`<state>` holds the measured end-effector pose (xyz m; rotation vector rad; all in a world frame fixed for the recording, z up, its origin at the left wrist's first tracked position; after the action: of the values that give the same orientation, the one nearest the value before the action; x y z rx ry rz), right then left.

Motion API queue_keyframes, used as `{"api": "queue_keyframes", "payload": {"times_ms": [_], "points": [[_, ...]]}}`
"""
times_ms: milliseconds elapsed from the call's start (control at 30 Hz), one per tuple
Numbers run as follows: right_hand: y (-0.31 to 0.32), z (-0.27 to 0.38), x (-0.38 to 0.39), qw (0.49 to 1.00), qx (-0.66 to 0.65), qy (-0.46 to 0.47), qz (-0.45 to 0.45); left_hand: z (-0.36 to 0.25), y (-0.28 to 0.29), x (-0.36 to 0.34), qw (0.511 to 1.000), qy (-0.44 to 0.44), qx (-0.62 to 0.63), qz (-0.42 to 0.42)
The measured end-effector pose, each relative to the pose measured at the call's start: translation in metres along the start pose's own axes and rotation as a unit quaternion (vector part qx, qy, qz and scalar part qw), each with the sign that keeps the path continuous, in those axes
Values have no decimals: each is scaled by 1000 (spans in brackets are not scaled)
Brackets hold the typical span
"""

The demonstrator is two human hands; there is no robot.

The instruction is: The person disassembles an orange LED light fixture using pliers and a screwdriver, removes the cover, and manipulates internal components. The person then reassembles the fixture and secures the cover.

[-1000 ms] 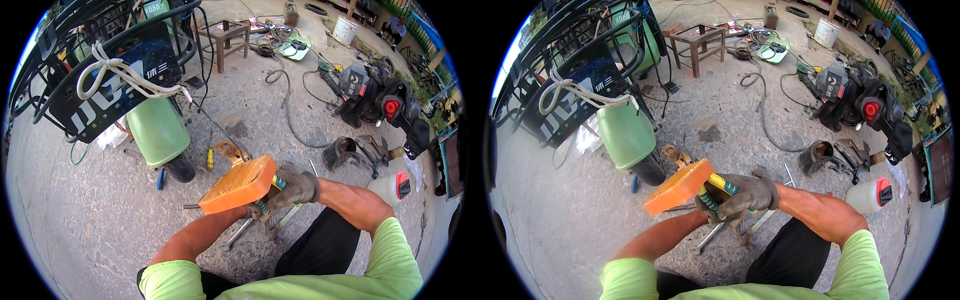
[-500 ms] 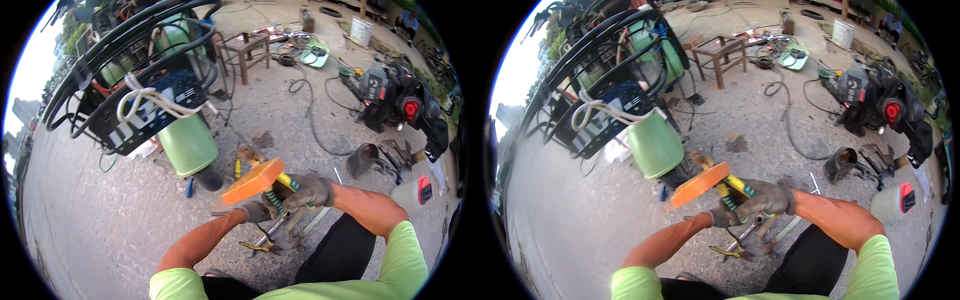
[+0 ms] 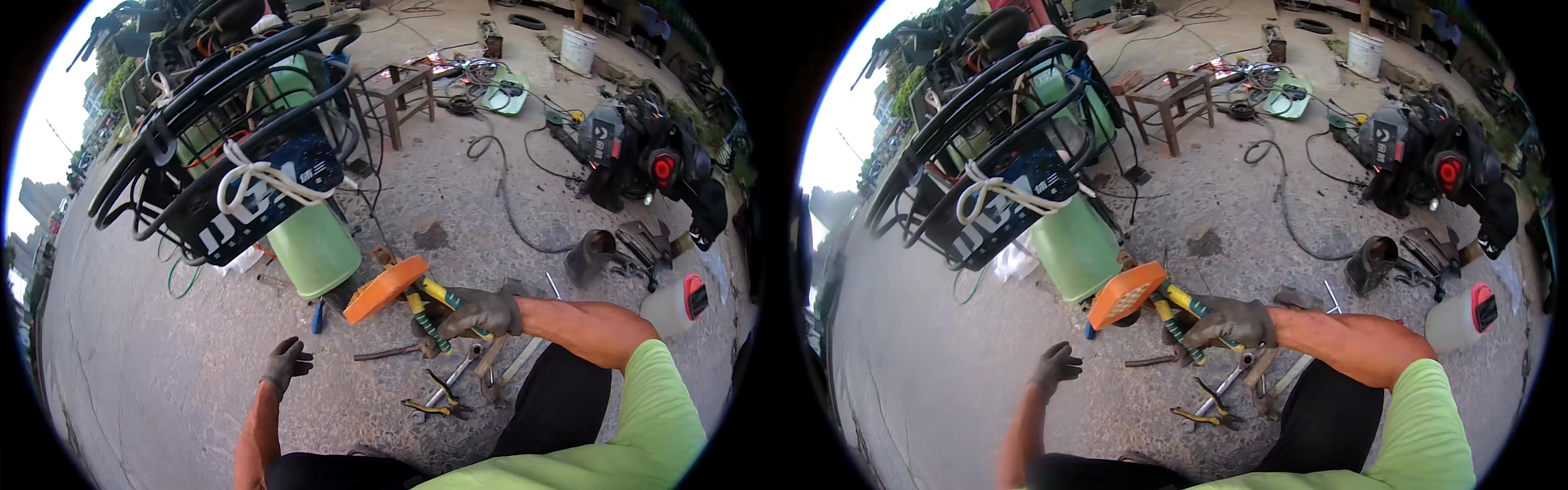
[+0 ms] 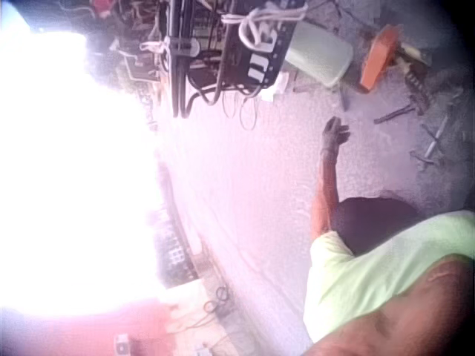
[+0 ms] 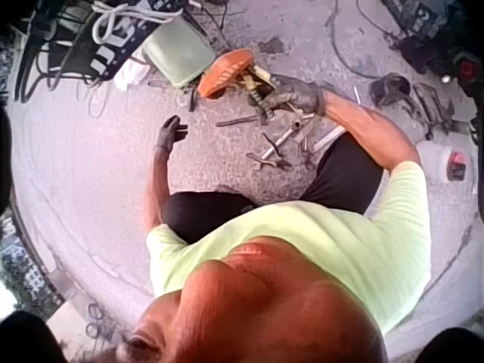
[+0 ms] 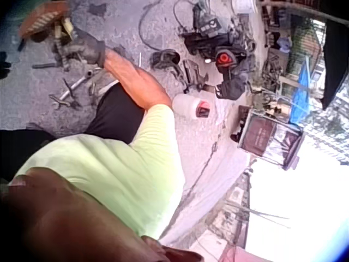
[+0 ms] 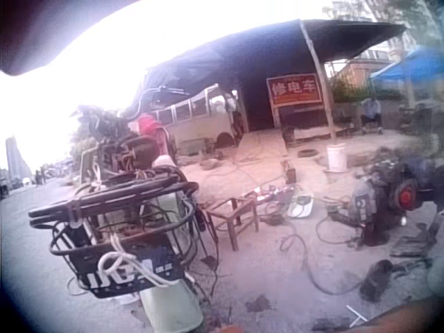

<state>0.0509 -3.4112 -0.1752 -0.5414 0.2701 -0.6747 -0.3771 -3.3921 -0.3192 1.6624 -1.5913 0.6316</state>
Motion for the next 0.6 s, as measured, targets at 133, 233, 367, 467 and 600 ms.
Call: {"api": "queue_keyframes", "payload": {"times_ms": [133, 233, 367, 467, 600], "points": [[1, 3, 0, 998, 37, -55, -25, -35, 40, 11, 979, -108, 170, 4], [-9, 1, -9, 999, -4, -42, -23, -54, 103, 29, 956, -178, 232, 21], [-10, 16, 8, 994, -63, -16, -88, -126, 119, 75, 937, -239, 240, -87], [-18, 15, -1, 996, -56, 1, -76, -119, 206, 124, 898, -282, 252, -223], [-23, 13, -2, 995, -50, -17, -86, -121, 316, 216, 811, -284, 248, -448]]}}
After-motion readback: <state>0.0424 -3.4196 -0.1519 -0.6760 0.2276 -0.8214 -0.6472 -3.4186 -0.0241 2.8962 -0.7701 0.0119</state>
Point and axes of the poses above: each hand's wrist, its own x-axis away from the middle knuckle, its own y-axis out of the back of the hand, z = x × y, the point moved 6 cm from there along -x, towards the middle knuckle, and after that the axes turned 10 degrees about y, right-handed, at the moved point
